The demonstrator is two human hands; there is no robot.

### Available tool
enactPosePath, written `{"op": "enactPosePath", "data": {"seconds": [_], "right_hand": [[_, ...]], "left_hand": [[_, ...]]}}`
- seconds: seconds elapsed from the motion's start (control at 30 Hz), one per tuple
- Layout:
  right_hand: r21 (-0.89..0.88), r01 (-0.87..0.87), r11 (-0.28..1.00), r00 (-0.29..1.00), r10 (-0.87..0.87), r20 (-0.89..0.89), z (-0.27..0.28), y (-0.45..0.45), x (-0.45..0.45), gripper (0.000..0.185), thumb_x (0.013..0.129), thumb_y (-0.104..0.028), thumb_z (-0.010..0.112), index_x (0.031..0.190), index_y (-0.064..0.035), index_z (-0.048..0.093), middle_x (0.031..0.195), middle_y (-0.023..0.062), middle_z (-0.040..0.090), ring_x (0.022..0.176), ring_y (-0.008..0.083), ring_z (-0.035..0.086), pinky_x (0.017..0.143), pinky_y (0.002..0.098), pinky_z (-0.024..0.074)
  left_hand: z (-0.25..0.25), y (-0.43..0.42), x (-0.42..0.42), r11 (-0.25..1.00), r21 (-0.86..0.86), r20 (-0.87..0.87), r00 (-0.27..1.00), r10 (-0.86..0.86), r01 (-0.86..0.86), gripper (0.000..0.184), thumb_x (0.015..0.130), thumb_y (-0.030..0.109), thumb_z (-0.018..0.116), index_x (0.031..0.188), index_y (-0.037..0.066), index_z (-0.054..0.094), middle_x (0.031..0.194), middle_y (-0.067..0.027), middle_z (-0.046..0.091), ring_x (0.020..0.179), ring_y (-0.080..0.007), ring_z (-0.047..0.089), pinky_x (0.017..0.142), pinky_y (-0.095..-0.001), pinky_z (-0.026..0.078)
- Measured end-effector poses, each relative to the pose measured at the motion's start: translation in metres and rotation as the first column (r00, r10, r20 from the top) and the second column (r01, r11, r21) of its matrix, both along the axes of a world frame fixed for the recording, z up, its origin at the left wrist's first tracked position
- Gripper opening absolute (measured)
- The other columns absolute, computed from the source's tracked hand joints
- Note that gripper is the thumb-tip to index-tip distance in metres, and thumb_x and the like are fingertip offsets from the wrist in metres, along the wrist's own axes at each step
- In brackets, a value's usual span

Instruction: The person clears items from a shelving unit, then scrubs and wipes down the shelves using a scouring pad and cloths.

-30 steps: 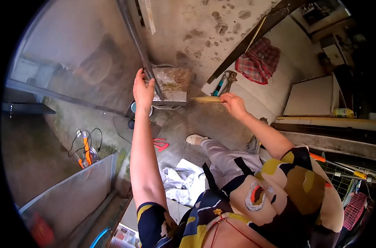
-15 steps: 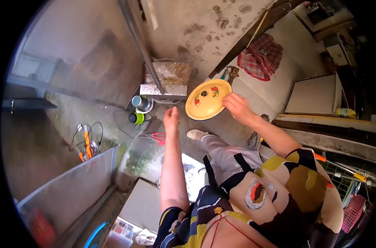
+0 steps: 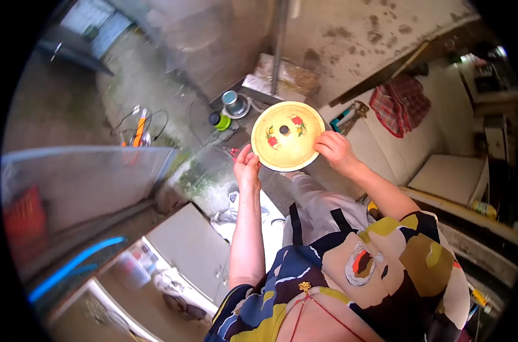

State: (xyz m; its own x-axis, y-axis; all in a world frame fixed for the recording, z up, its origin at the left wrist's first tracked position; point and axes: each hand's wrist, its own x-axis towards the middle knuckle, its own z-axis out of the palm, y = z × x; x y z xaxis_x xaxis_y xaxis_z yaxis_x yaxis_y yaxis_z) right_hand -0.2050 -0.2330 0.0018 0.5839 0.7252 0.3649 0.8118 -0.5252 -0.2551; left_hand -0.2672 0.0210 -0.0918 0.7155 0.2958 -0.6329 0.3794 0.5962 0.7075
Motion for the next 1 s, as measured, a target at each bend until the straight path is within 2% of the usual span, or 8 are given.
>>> {"op": "enactPosePath", "data": {"seconds": [0.1, 0.17, 0.33, 0.4, 0.53, 0.6, 0.77, 1.0], "right_hand": [[0.095, -0.058, 0.994, 0.996, 0.064, -0.060, -0.001, 0.029, -0.011, 0.017, 0.066, -0.008, 0.058, 0.083, -0.0048, 0.058, 0.087, 0.0073, 0.058, 0.088, 0.0250, 0.058, 0.072, 0.0355, 0.0510], [0.078, -0.139, 0.987, 0.989, 0.143, -0.041, 0.013, 0.051, -0.033, 0.018, 0.065, -0.008, 0.058, 0.083, -0.0047, 0.058, 0.087, 0.0076, 0.058, 0.087, 0.0254, 0.058, 0.072, 0.0359, 0.0511], [0.098, -0.424, 0.901, 0.904, 0.427, -0.018, 0.048, 0.121, -0.092, 0.024, 0.061, -0.007, 0.059, 0.084, -0.0047, 0.057, 0.084, 0.0085, 0.058, 0.084, 0.0278, 0.058, 0.067, 0.0364, 0.0512], [0.134, -0.530, 0.837, 0.843, 0.538, -0.028, 0.066, 0.138, -0.120, 0.023, 0.061, -0.005, 0.059, 0.084, -0.0045, 0.057, 0.084, 0.0084, 0.058, 0.084, 0.0274, 0.058, 0.065, 0.0356, 0.0508], [0.267, -0.663, 0.699, 0.706, 0.703, -0.084, 0.109, 0.149, -0.152, 0.022, 0.062, -0.003, 0.058, 0.083, -0.0041, 0.057, 0.085, 0.0083, 0.058, 0.084, 0.0268, 0.058, 0.065, 0.0354, 0.0509], [0.195, -0.748, 0.634, 0.649, 0.760, 0.021, 0.098, 0.200, -0.202, 0.021, 0.062, -0.003, 0.058, 0.083, -0.0039, 0.057, 0.086, 0.0083, 0.058, 0.085, 0.0266, 0.058, 0.066, 0.0354, 0.0509], [0.277, -0.842, 0.462, 0.493, 0.869, 0.049, 0.123, 0.246, -0.263, 0.019, 0.062, -0.001, 0.058, 0.081, -0.0029, 0.057, 0.088, 0.0083, 0.058, 0.087, 0.0274, 0.057, 0.070, 0.0354, 0.0504], [0.277, -0.924, 0.264, 0.290, 0.955, 0.058, 0.176, 0.305, -0.340, 0.022, 0.062, 0.005, 0.057, 0.083, -0.0026, 0.058, 0.090, 0.0093, 0.057, 0.088, 0.0300, 0.056, 0.072, 0.0391, 0.0488]], "left_hand": [[0.001, 0.023, -0.036, 0.988, -0.014, 0.068, 0.985, 0.156, -0.156, 0.042, 0.083, -0.004, 0.051, 0.124, 0.001, 0.048, 0.092, -0.0076, 0.062, 0.081, -0.0155, 0.062, 0.070, -0.0275, 0.053], [0.030, 0.033, -0.063, 0.964, 0.051, -0.006, 0.966, 0.260, -0.259, 0.037, 0.082, 0.001, 0.055, 0.119, 0.006, 0.054, 0.090, -0.0012, 0.062, 0.072, -0.0067, 0.057, 0.057, -0.0201, 0.047], [0.035, 0.049, -0.173, 0.864, 0.022, -0.128, 0.856, 0.501, -0.503, 0.042, 0.083, 0.004, 0.055, 0.124, 0.001, 0.048, 0.103, -0.0089, 0.061, 0.084, -0.0179, 0.062, 0.066, -0.0277, 0.053], [0.068, 0.042, -0.224, 0.745, -0.231, -0.037, 0.771, 0.636, -0.626, 0.026, 0.087, 0.008, 0.054, 0.112, 0.002, 0.056, 0.100, -0.0095, 0.062, 0.081, -0.0160, 0.062, 0.067, -0.0246, 0.052], [0.151, 0.017, -0.309, 0.683, -0.157, -0.143, 0.701, 0.699, -0.713, 0.024, 0.090, 0.015, 0.054, 0.112, 0.006, 0.057, 0.101, -0.0053, 0.062, 0.087, -0.0147, 0.061, 0.069, -0.0268, 0.050], [0.126, 0.048, -0.372, 0.693, -0.177, -0.090, 0.713, 0.695, -0.699, 0.027, 0.091, 0.023, 0.055, 0.115, 0.011, 0.055, 0.101, -0.0021, 0.062, 0.093, -0.0137, 0.059, 0.073, -0.0301, 0.049], [0.185, 0.032, -0.464, 0.605, -0.270, 0.182, 0.577, 0.796, -0.749, 0.029, 0.094, 0.022, 0.053, 0.121, 0.012, 0.050, 0.101, -0.0027, 0.062, 0.087, -0.0142, 0.062, 0.069, -0.0292, 0.053], [0.211, 0.009, -0.538, 0.389, -0.113, 0.306, 0.341, 0.889, -0.914, 0.029, 0.093, 0.014, 0.051, 0.122, 0.010, 0.047, 0.105, -0.0066, 0.062, 0.086, -0.0178, 0.065, 0.067, -0.0288, 0.057]]}}
